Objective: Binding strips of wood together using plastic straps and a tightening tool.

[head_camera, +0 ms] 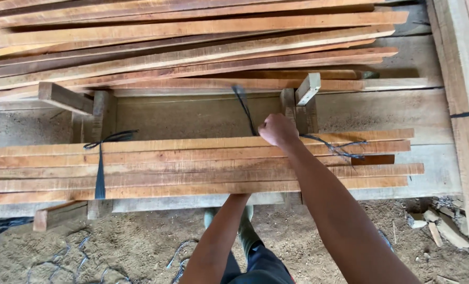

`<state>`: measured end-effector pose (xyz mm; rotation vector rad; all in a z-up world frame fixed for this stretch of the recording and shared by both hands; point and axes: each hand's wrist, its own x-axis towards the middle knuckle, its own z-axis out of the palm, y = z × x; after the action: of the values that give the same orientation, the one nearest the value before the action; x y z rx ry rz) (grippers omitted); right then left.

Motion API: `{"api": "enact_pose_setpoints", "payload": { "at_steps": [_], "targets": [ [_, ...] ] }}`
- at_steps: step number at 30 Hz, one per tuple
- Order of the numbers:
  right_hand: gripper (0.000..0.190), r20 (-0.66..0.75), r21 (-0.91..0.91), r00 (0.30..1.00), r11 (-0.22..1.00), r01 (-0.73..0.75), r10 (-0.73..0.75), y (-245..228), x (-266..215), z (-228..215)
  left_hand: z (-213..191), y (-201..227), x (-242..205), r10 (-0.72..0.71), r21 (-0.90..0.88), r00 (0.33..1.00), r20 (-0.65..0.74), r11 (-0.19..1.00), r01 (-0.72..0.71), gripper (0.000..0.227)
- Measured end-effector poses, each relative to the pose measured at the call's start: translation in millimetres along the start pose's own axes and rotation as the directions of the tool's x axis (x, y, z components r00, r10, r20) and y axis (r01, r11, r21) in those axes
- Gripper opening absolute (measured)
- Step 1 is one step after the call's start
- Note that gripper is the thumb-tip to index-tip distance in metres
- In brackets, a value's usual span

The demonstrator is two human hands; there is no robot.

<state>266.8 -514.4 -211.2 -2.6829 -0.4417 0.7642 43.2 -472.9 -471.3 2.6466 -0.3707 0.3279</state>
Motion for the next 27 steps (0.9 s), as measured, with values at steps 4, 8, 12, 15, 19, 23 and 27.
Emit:
{"api": "enact_pose_setpoints", "payload": {
  "at_steps": [4, 8, 12, 15, 19, 23, 27],
  "targets": [
    [0.040, -0.082, -0.079, 0.996, 0.997, -0.026, 0.020, -10, -16, -3, 28, -4, -40, -0.047, -0.034, 0.999, 0.013, 0.998, 0.048, 0.019],
    [0.045, -0.151, -0.357, 0.983, 0.933, 0.044, -0.104, -10, -24, 4, -50, 31, -24, 0.008, 0.009, 0.999, 0.043, 1.000, -0.009, 0.046],
    [0.041, -0.184, -0.437, 0.980, 0.899, -0.017, -0.071, -8, -28, 19, -128, 60, -25, 0.098, 0.006, 0.990, -0.099, 0.995, -0.098, 0.025],
    [0.045, -0.200, -0.221, 0.979, 0.971, -0.088, 0.044, -11, -61, 31, -156, 69, -36, -0.010, -0.254, 1.000, 0.023, 0.967, 0.016, 0.029],
    [0.036, -0.284, -0.280, 0.958, 0.959, -0.038, -0.045, -4, -109, 58, -171, 72, -51, -0.221, -0.420, 0.968, 0.116, 0.873, 0.249, 0.033],
    [0.034, -0.232, -0.137, 0.970, 0.985, -0.106, 0.072, 7, -159, 79, -180, 78, -50, -0.304, -0.559, 0.940, 0.153, 0.758, 0.336, 0.026],
    [0.024, -0.384, -0.185, 0.923, 0.979, -0.082, 0.005, 16, -214, 101, -214, 104, -44, -0.292, -0.582, 0.949, 0.122, 0.753, 0.307, 0.027]
  ]
}}
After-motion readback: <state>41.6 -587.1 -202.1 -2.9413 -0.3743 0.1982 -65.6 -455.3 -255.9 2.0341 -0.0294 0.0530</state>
